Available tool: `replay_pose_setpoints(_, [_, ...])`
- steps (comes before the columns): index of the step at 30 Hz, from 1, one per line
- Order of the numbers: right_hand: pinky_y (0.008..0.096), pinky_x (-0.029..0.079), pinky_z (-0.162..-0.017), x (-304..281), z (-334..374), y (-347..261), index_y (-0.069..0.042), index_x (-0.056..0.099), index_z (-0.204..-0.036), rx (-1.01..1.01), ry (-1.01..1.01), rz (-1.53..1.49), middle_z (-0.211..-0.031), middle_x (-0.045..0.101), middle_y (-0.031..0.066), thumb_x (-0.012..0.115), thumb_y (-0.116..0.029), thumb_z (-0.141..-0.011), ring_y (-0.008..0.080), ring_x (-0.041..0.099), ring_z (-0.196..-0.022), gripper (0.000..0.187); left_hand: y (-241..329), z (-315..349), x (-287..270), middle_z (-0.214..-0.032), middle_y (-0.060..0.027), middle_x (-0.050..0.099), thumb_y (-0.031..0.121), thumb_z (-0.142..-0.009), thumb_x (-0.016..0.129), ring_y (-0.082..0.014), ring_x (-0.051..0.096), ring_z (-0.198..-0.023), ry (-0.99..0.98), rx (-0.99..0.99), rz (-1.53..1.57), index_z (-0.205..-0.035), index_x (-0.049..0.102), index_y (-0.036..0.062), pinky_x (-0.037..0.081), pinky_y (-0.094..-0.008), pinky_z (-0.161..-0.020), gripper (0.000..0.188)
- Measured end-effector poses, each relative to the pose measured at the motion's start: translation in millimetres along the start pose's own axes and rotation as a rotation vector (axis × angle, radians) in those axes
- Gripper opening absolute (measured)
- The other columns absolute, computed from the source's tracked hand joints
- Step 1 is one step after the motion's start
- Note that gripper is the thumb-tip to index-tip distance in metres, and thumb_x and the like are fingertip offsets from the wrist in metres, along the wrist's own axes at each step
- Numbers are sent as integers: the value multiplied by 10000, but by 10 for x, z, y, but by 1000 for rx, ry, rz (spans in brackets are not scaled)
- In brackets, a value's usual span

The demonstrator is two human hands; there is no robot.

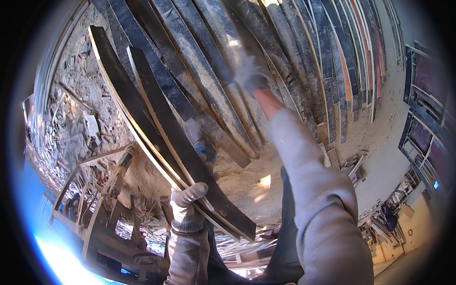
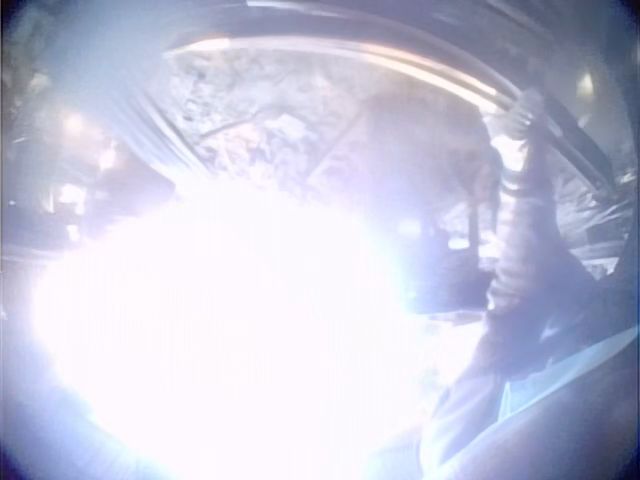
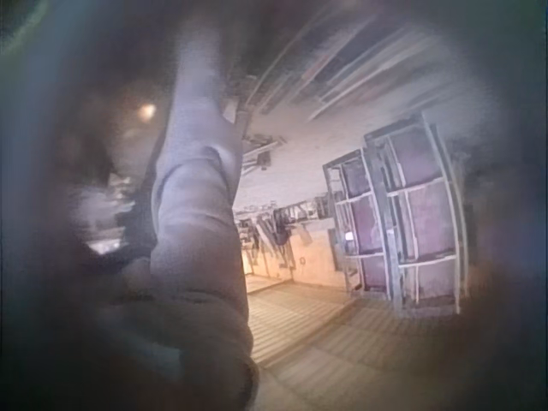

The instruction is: The person repeatedly picks up wooden planks from a pile, places them on a workbench, measures them with a folding ruler, and stacks them. The person handles planks of varying lengths and widths, aligning them on the bench before stacking.

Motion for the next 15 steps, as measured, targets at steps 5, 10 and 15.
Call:
replay_pose_setpoints(5, [434,602,-882,-242,224,888,-43,616,-1370,-55,34,-91,-1249,713,128,805,-410,-901,266,708,-1018,625,-161,-32,70,-1040,-126,752,-51,-802,819,-271,767,-855,-15,-32,-75,-1251,660,-18,670,-366,-712,478])
replay_pose_setpoints(10, [341,551,-596,-82,1099,680,-70,543,-1545,-440,44,-612,-1007,766,84,765,-349,-1006,153,669,-701,647,-110,-130,261,-1117,-118,747,-106,-812,805,-272,770,-982,-95,42,-97,-1340,614,31,666,-366,-797,579])
replay_pose_setpoints(15, [349,427,-397,-314,2605,458,-47,630,-1467,-676,220,-412,-691,685,82,680,-365,-1063,158,565,-462,517,-43,-233,344,-1041,-115,739,-54,-801,823,-259,760,-815,-42,195,-268,-1294,631,34,661,-362,-591,536])
Point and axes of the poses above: each hand's wrist, its own z-axis away from the middle knuckle, its own x-axis out of the palm, y = z × x, the point moved 9 cm from there along -z, towards the middle knuckle
